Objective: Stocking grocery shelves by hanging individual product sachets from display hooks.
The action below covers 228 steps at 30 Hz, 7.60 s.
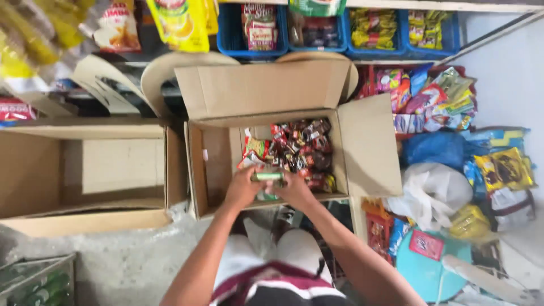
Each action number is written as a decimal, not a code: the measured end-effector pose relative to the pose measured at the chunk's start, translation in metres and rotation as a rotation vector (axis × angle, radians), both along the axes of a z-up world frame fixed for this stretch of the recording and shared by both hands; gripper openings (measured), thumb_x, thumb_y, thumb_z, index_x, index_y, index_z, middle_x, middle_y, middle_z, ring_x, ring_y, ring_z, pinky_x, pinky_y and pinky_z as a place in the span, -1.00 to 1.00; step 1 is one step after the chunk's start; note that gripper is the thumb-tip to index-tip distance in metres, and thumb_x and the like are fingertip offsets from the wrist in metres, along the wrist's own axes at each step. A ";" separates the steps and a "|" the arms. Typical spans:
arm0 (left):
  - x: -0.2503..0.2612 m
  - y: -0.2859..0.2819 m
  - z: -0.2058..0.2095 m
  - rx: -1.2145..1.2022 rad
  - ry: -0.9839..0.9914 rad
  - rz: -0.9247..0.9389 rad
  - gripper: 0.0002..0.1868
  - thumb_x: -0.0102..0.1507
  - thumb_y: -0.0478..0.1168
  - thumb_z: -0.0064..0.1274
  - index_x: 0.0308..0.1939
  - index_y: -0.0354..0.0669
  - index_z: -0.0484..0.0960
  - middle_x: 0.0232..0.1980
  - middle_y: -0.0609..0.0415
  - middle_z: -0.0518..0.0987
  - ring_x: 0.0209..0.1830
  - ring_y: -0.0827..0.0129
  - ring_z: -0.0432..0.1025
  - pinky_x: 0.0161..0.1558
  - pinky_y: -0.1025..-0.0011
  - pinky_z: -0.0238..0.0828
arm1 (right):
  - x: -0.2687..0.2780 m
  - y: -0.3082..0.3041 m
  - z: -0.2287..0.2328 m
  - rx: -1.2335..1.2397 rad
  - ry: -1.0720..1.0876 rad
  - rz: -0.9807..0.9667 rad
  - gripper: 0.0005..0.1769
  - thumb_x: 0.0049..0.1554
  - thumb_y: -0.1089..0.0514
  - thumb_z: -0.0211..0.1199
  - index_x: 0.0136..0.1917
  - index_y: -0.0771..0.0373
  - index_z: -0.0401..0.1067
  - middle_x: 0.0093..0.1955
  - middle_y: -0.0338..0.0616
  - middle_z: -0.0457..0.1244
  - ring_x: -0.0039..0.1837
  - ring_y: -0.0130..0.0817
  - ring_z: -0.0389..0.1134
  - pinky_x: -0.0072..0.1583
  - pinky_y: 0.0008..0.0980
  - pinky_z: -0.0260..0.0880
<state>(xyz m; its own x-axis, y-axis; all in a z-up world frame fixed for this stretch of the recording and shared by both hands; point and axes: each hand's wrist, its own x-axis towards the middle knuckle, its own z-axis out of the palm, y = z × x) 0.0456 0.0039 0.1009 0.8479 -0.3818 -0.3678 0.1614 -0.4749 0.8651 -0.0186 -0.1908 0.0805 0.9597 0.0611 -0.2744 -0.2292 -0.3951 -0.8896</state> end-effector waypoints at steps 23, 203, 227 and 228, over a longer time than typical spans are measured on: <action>0.028 -0.023 0.087 -0.640 -0.238 0.133 -0.51 0.42 -0.04 0.01 0.32 -0.28 0.39 0.07 -0.01 0.61 0.08 0.39 0.48 0.12 0.39 0.41 | 0.031 0.058 0.171 -0.298 -0.617 -0.286 -0.59 -0.05 0.39 0.29 0.12 0.34 0.45 0.07 0.03 0.31 0.08 -0.08 0.39 0.09 -0.25 0.41; -0.021 0.060 -0.123 0.123 0.083 0.174 -0.29 0.22 0.03 0.17 0.33 -0.26 0.32 -0.02 -0.19 0.71 -0.01 0.11 0.61 0.09 0.23 0.50 | -0.027 -0.047 -0.101 -0.048 0.256 -0.547 -0.79 0.13 0.12 0.30 -0.01 0.25 0.59 -0.28 -0.15 0.40 -0.25 -0.36 0.39 -0.13 -0.31 0.41; -0.070 0.024 -0.330 0.120 0.144 0.357 -0.49 0.21 -0.08 0.16 0.17 -0.28 0.50 -0.11 -0.20 0.70 -0.06 0.05 0.63 0.01 0.21 0.52 | -0.059 -0.019 -0.279 -0.268 0.272 -0.156 -0.68 0.12 -0.02 0.30 0.06 0.18 0.56 -0.04 -0.08 0.46 0.05 -0.22 0.52 0.10 -0.27 0.47; -0.058 0.021 -0.355 0.101 0.124 0.425 -0.51 0.24 -0.09 0.17 0.17 -0.29 0.51 -0.10 -0.19 0.69 -0.07 0.06 0.63 0.00 0.23 0.52 | -0.052 -0.020 -0.299 -0.228 0.223 -0.140 -0.66 0.12 -0.03 0.31 0.08 0.20 0.54 -0.04 -0.07 0.46 0.04 -0.19 0.53 0.09 -0.26 0.48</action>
